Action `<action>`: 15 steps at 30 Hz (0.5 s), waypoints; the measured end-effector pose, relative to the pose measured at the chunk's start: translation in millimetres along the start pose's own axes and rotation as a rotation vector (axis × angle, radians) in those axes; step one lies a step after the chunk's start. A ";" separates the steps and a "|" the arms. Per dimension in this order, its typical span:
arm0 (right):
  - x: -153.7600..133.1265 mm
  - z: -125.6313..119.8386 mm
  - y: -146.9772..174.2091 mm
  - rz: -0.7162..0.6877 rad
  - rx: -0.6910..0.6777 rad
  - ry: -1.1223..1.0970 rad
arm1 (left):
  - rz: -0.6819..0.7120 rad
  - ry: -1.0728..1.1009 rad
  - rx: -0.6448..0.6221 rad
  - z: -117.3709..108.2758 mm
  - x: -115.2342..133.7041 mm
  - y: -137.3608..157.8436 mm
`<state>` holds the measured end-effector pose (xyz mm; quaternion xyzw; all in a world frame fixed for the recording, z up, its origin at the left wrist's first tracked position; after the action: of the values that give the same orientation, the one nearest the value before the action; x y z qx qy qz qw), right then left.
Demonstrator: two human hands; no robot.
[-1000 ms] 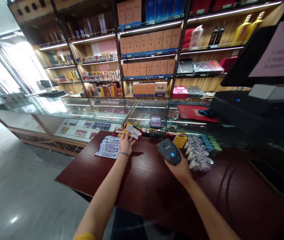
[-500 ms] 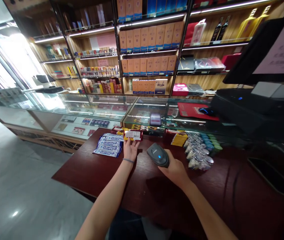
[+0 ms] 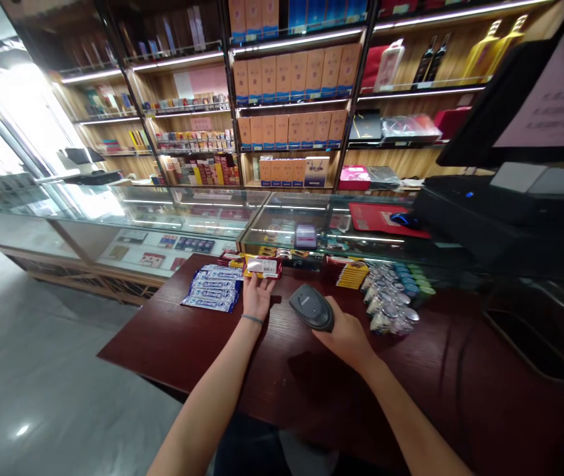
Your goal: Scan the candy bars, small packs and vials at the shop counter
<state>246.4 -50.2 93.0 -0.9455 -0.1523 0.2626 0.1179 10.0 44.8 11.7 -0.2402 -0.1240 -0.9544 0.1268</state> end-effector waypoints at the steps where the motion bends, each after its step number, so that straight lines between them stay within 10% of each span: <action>1: 1.0 -0.9 -0.3 0.010 -0.011 -0.022 | 0.003 -0.010 -0.017 1.1 -0.1 0.0; 15: 58.1 -56.8 0.1 0.183 0.328 -0.466 | 0.146 -0.480 -0.287 43.5 -1.6 7.3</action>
<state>324.0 -38.2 113.5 -0.8379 -0.0449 0.5032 0.2065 32.1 51.2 49.4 -0.4832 0.0038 -0.8662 0.1270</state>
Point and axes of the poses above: each hand's wrist, its own y-axis away from the middle knuckle, its own z-axis out of the palm, x = y × z, the point moved 9 cm from there along -y, towards the middle knuckle, and after that the axes turned 2 degrees about y, right-handed, at the moved point
